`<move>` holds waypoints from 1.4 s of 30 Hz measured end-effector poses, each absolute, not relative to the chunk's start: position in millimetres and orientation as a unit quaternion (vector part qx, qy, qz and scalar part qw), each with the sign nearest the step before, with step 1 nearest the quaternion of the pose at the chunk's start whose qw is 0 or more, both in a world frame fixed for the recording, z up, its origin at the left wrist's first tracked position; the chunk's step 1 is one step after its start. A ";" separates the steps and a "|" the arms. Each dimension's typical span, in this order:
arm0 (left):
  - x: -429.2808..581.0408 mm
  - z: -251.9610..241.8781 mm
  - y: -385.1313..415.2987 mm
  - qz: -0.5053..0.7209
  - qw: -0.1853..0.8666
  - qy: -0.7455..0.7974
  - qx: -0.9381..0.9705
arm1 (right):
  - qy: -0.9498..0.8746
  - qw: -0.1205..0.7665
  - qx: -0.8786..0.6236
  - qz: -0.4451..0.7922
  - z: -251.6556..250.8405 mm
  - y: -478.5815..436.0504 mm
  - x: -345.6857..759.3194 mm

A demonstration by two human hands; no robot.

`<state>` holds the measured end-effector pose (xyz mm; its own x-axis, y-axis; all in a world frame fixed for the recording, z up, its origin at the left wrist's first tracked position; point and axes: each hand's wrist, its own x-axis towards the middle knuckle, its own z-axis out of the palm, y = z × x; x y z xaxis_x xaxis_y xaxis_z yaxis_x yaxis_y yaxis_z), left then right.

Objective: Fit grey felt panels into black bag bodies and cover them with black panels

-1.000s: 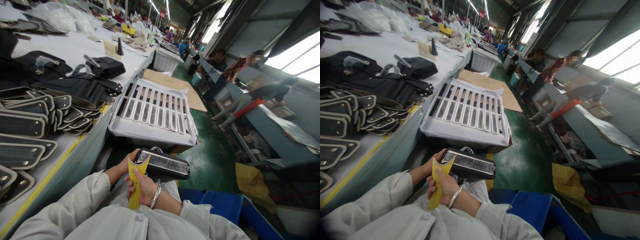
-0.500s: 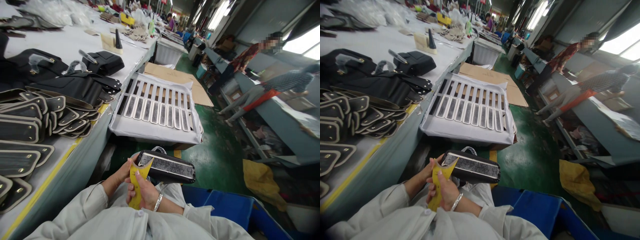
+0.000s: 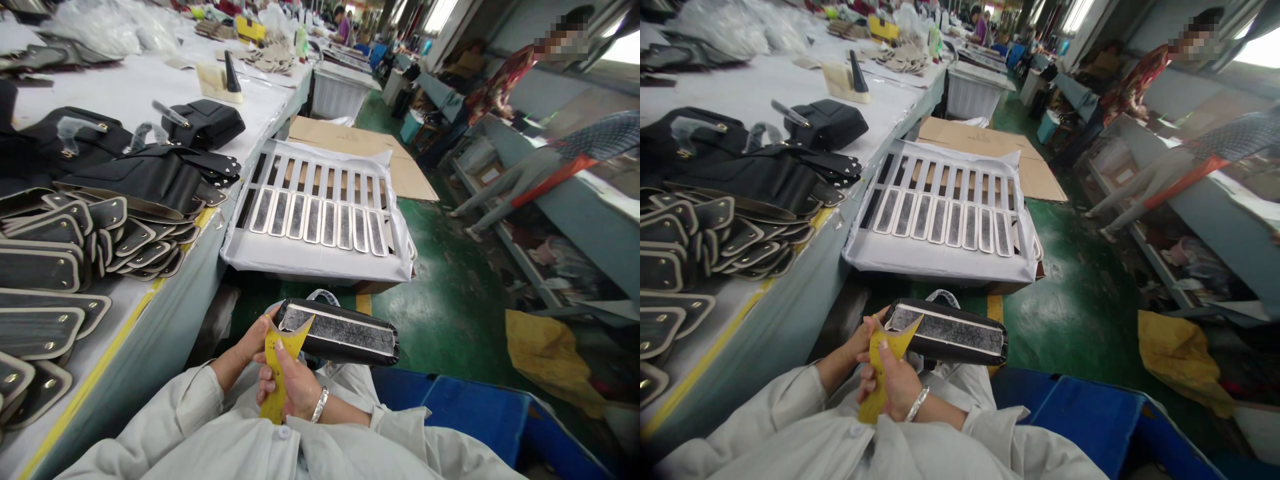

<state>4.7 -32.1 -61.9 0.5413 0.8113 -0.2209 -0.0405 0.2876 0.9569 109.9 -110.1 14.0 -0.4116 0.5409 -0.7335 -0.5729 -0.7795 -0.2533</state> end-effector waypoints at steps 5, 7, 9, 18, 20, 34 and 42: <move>7.9 -52.5 -28.6 0.372 0.717 0.317 0.497 | 0.025 0.359 -0.440 0.823 14.8 -110.0 107.4; 8.4 -48.6 -26.9 0.359 0.725 0.313 0.497 | 0.032 0.367 -0.435 0.822 14.6 -109.6 107.0; 8.6 -46.2 -25.6 0.350 0.727 0.314 0.500 | 0.037 0.372 -0.430 0.822 14.7 -109.2 107.4; 13.5 -40.9 -30.7 0.345 0.720 0.350 0.490 | 0.029 0.378 -0.432 0.818 17.9 -110.1 113.5; 16.0 -39.9 -33.0 0.349 0.721 0.372 0.470 | 0.028 0.382 -0.434 0.816 18.7 -110.9 115.0; 31.2 -10.2 -54.8 0.353 0.704 0.478 0.388 | 0.024 0.396 -0.505 0.767 37.9 -126.4 124.1; -5.5 -20.1 -60.6 0.351 0.835 0.327 0.269 | -0.017 0.370 -0.438 0.819 55.3 -130.3 159.7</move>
<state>-5.5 -60.6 -20.1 0.5399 0.7623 -0.3569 -0.4107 0.6087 0.6788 159.7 -130.3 55.3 -0.3430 0.6208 -0.7050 -0.5915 -0.7258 -0.3513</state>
